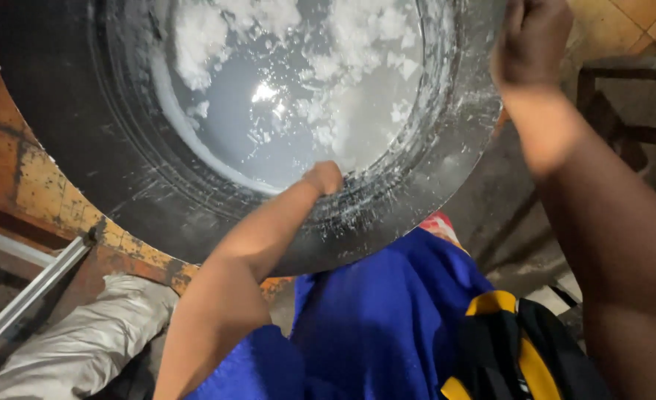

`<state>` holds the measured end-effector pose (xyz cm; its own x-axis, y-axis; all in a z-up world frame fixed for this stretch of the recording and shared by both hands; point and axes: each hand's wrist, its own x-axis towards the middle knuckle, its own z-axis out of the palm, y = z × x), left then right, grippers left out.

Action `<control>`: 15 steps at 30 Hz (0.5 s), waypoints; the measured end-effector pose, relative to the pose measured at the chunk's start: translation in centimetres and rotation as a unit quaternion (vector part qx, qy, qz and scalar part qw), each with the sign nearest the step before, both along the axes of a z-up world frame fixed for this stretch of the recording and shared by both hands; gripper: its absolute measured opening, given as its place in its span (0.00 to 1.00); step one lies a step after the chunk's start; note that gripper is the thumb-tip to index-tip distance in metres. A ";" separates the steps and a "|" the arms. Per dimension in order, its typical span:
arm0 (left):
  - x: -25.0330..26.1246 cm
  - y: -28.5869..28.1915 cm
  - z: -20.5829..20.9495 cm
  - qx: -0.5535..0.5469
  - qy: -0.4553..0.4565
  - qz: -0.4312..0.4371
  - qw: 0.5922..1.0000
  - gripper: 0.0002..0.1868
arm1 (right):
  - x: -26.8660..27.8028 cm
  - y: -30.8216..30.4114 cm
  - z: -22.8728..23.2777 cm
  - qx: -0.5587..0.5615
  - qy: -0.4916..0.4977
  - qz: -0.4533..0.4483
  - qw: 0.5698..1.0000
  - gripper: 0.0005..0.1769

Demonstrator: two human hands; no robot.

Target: Scraping solidified wax from the inside of a large metal pot using a hand tool.

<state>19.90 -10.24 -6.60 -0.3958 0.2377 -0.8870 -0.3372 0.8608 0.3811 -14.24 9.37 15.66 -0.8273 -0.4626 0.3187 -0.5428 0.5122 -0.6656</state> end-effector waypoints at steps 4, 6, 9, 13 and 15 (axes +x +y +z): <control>1.9 -0.9 1.7 0.030 0.018 -0.001 0.999 0.18 | 0.9 1.0 -0.8 0.049 -0.111 -0.058 0.991 0.33; 2.0 0.7 3.6 0.021 0.010 0.072 0.997 0.19 | 1.1 0.9 -0.6 0.043 -0.119 -0.063 0.990 0.32; 0.7 2.7 4.0 0.016 0.011 0.149 0.989 0.20 | 1.2 0.4 -0.3 0.030 -0.136 -0.071 0.988 0.31; -0.1 4.1 0.7 -0.009 0.016 0.182 0.983 0.20 | 1.5 -0.1 0.6 0.023 -0.161 -0.085 0.983 0.30; -1.9 1.6 5.4 -0.001 0.025 0.174 0.984 0.22 | 1.5 0.0 0.9 0.023 -0.173 -0.088 0.981 0.29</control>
<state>18.05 -8.61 -1.15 -0.4964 0.0783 -0.8645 -0.5924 0.6974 0.4033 -12.77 9.36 16.51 -0.9505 -0.3105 -0.0124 -0.1898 0.6118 -0.7679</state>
